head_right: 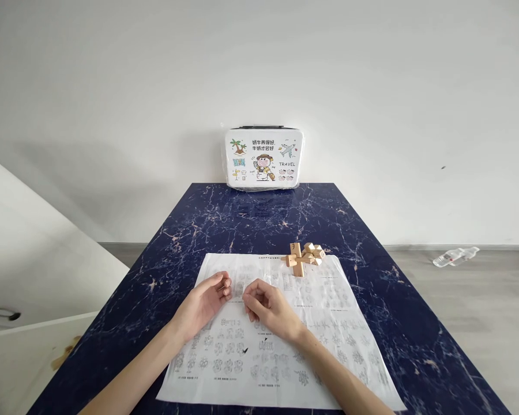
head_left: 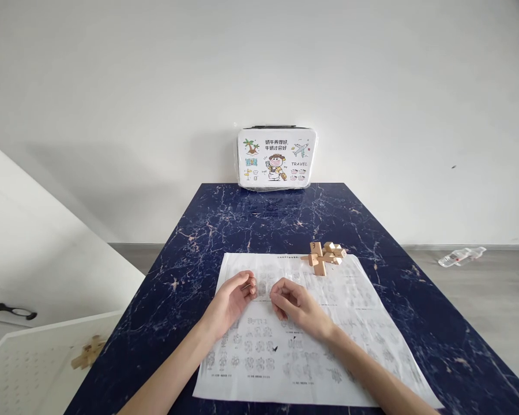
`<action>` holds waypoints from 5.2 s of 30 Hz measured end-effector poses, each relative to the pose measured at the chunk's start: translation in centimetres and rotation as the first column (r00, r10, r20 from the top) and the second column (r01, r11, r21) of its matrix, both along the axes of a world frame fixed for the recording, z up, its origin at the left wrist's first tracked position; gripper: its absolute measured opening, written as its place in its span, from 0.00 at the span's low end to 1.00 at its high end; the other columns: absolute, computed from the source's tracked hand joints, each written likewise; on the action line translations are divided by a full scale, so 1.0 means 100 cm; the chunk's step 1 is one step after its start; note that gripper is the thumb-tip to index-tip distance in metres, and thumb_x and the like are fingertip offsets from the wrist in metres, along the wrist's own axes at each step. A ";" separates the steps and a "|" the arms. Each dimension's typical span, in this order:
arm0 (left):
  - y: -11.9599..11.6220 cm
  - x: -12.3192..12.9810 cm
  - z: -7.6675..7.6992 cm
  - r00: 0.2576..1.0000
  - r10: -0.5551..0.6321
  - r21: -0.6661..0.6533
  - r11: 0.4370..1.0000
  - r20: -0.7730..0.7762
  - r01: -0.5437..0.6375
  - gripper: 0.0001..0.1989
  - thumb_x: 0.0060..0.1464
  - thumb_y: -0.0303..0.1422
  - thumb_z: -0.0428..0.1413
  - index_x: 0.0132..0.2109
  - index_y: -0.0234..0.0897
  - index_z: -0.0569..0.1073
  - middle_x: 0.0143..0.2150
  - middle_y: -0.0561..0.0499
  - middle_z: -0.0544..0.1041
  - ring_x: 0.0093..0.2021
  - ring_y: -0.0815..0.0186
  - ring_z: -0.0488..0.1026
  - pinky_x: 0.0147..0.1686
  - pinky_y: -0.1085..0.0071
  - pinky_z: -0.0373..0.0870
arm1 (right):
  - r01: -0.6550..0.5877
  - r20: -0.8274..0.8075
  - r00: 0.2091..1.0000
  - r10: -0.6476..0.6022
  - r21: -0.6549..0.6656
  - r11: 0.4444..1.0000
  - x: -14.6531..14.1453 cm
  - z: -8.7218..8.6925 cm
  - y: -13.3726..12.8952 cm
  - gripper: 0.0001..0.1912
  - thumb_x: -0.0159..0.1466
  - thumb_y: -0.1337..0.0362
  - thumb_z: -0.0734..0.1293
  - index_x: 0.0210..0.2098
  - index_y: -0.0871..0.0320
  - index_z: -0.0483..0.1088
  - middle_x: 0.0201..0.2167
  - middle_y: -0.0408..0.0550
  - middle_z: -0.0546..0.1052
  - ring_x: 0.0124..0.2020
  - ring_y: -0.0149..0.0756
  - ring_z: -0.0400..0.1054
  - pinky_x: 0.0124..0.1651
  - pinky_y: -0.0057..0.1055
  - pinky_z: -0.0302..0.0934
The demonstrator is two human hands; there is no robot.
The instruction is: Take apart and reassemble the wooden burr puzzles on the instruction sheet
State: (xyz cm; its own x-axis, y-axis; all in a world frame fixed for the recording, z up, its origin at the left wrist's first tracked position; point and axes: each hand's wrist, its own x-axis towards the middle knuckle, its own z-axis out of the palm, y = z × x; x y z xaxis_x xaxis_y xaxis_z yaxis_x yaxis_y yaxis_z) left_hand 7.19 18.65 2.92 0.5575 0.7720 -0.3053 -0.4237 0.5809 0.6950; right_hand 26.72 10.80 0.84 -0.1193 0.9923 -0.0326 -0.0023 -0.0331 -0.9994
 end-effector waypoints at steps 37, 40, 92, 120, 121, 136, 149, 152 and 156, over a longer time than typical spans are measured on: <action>0.000 0.000 0.001 1.000 0.014 -0.017 1.000 -0.006 -0.014 0.08 0.57 0.31 0.70 0.39 0.31 0.81 0.34 0.50 0.75 0.34 0.67 0.71 0.40 0.67 0.68 | 0.118 -0.133 0.985 -0.106 0.086 0.989 0.032 0.005 0.001 0.21 0.71 0.43 0.68 0.34 0.53 0.68 0.22 0.39 0.70 0.20 0.32 0.59 0.27 0.33 0.57; 0.000 -0.001 0.000 1.000 0.008 -0.016 1.000 -0.002 -0.008 0.08 0.57 0.32 0.70 0.39 0.31 0.81 0.34 0.49 0.75 0.33 0.67 0.71 0.39 0.67 0.68 | 0.323 -0.129 0.943 -0.307 0.125 0.938 0.064 0.012 0.002 0.24 0.70 0.43 0.66 0.26 0.51 0.62 0.17 0.37 0.60 0.16 0.30 0.48 0.20 0.31 0.48; 0.000 -0.001 -0.004 1.000 -0.004 0.034 0.999 -0.018 0.005 0.10 0.56 0.34 0.70 0.40 0.31 0.80 0.35 0.49 0.74 0.33 0.68 0.70 0.38 0.70 0.70 | 0.625 -0.447 0.723 -0.526 0.101 0.774 0.119 0.004 0.007 0.19 0.67 0.49 0.75 0.34 0.54 0.66 0.24 0.38 0.72 0.13 0.22 0.58 0.13 0.22 0.46; -0.028 0.001 0.008 0.895 0.053 0.711 0.628 -0.444 0.316 0.29 0.54 0.36 0.72 0.61 0.44 0.76 0.59 0.43 0.79 0.59 0.46 0.76 0.60 0.54 0.69 | -0.156 -0.139 0.976 0.168 0.096 0.983 0.023 -0.012 -0.002 0.21 0.75 0.45 0.67 0.50 0.58 0.69 0.25 0.40 0.75 0.20 0.28 0.65 0.25 0.28 0.62; -0.028 0.001 0.008 0.897 0.051 0.711 0.630 -0.439 0.312 0.28 0.54 0.35 0.72 0.61 0.44 0.76 0.58 0.43 0.80 0.58 0.46 0.76 0.60 0.54 0.70 | -0.166 -0.125 0.976 0.176 0.091 0.982 0.023 -0.012 -0.002 0.22 0.75 0.44 0.67 0.50 0.58 0.69 0.25 0.40 0.75 0.20 0.28 0.65 0.26 0.29 0.63; -0.025 -0.003 0.005 0.871 0.012 0.722 0.565 -0.491 0.399 0.25 0.58 0.37 0.70 0.61 0.44 0.75 0.58 0.43 0.80 0.55 0.50 0.78 0.58 0.56 0.72 | -0.277 -0.035 0.959 0.280 0.071 0.958 0.024 -0.013 -0.003 0.22 0.75 0.46 0.67 0.55 0.58 0.76 0.29 0.43 0.76 0.26 0.31 0.69 0.32 0.31 0.67; -0.024 -0.003 0.007 0.887 -0.005 0.752 0.528 -0.462 0.394 0.29 0.55 0.36 0.72 0.63 0.45 0.76 0.59 0.42 0.80 0.56 0.48 0.78 0.58 0.54 0.72 | -0.187 -0.027 0.982 0.188 0.035 0.982 0.027 -0.024 -0.004 0.20 0.68 0.46 0.75 0.46 0.57 0.77 0.26 0.39 0.70 0.25 0.31 0.63 0.30 0.31 0.60; -0.024 -0.003 0.005 0.879 0.021 0.749 0.533 -0.477 0.393 0.30 0.54 0.36 0.72 0.62 0.45 0.76 0.59 0.41 0.80 0.56 0.48 0.78 0.58 0.55 0.71 | -0.181 -0.007 0.983 0.182 0.046 0.982 0.028 -0.023 -0.004 0.21 0.68 0.45 0.74 0.48 0.57 0.77 0.26 0.40 0.71 0.26 0.32 0.64 0.30 0.32 0.60; -0.025 -0.003 0.005 0.874 0.022 0.732 0.557 -0.485 0.392 0.29 0.55 0.37 0.71 0.62 0.45 0.77 0.58 0.42 0.81 0.56 0.48 0.78 0.58 0.56 0.70 | -0.178 0.024 0.984 0.177 0.040 0.983 0.024 -0.016 -0.006 0.21 0.69 0.45 0.73 0.48 0.57 0.77 0.25 0.40 0.70 0.25 0.32 0.64 0.31 0.32 0.60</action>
State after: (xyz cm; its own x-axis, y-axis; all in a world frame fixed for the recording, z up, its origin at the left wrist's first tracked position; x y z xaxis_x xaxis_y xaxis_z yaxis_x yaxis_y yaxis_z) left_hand 6.85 16.14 3.46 0.7026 0.6960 0.1484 0.0564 -0.2623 0.9633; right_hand 29.13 10.18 -0.76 -0.2935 0.9559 0.0044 0.0202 0.0108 -0.9997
